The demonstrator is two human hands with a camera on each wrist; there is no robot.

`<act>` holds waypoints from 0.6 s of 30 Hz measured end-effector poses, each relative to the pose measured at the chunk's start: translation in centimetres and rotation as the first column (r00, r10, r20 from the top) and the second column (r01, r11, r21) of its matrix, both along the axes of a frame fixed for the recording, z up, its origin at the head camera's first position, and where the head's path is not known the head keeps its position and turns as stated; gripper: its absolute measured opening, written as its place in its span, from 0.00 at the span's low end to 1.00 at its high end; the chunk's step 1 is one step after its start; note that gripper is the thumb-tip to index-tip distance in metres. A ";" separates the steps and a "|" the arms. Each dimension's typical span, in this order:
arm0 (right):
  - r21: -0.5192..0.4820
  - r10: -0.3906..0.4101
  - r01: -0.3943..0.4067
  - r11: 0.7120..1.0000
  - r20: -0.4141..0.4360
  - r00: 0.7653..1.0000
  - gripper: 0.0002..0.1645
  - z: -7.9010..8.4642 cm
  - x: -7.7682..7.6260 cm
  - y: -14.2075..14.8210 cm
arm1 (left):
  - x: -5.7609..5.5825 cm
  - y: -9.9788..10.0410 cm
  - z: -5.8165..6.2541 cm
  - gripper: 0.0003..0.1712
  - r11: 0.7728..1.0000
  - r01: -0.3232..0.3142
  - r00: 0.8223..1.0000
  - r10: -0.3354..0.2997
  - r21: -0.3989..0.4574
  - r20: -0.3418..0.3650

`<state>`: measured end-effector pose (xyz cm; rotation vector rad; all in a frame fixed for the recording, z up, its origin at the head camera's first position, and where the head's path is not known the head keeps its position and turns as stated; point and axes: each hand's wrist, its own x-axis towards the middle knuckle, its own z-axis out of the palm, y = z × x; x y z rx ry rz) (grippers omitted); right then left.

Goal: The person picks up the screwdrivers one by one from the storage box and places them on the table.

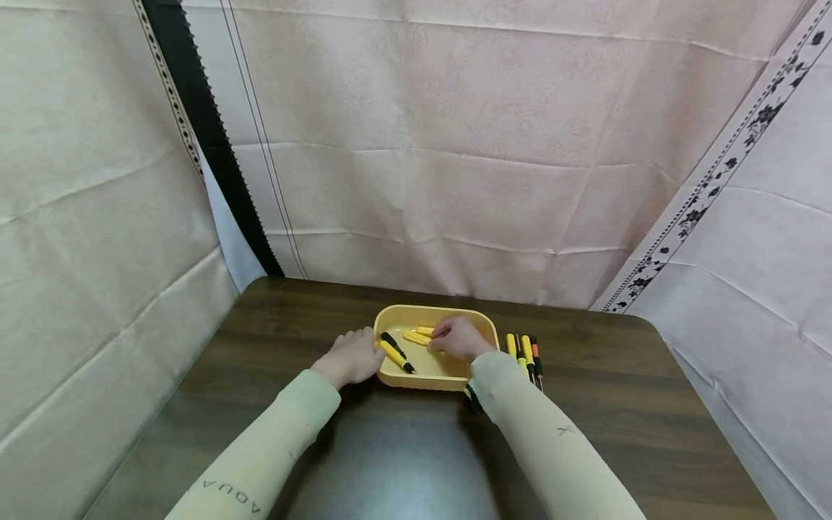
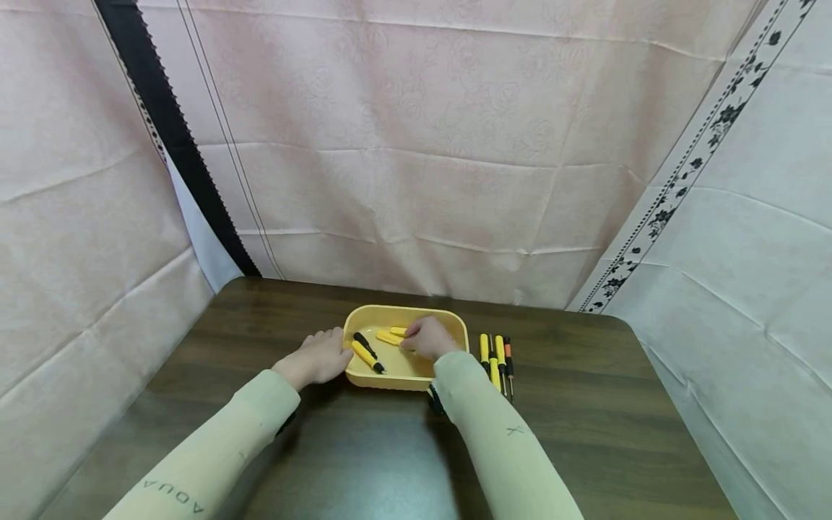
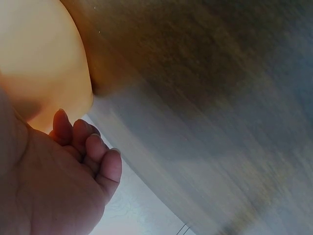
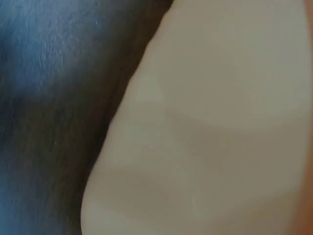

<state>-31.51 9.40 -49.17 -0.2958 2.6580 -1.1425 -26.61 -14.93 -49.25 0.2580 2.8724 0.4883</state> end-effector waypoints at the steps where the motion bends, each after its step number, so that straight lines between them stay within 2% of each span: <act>1: 0.012 0.000 0.000 1.000 -0.007 1.000 0.11 0.1 0.1 -0.1 | 0.0 0.0 0.0 0.33 1.000 -0.001 1.000 0.001 0.000 -0.001; 11: 0.181 0.036 -0.032 0.983 -0.015 0.999 0.05 0.6 0.5 -0.7 | 0.0 0.1 -0.1 0.34 1.000 -0.005 1.000 0.005 0.008 0.007; 18: 0.345 0.134 -0.100 0.933 -0.075 0.988 0.04 1.1 0.9 -0.6 | -0.1 0.0 0.0 0.35 1.000 -0.004 1.000 0.004 0.008 0.014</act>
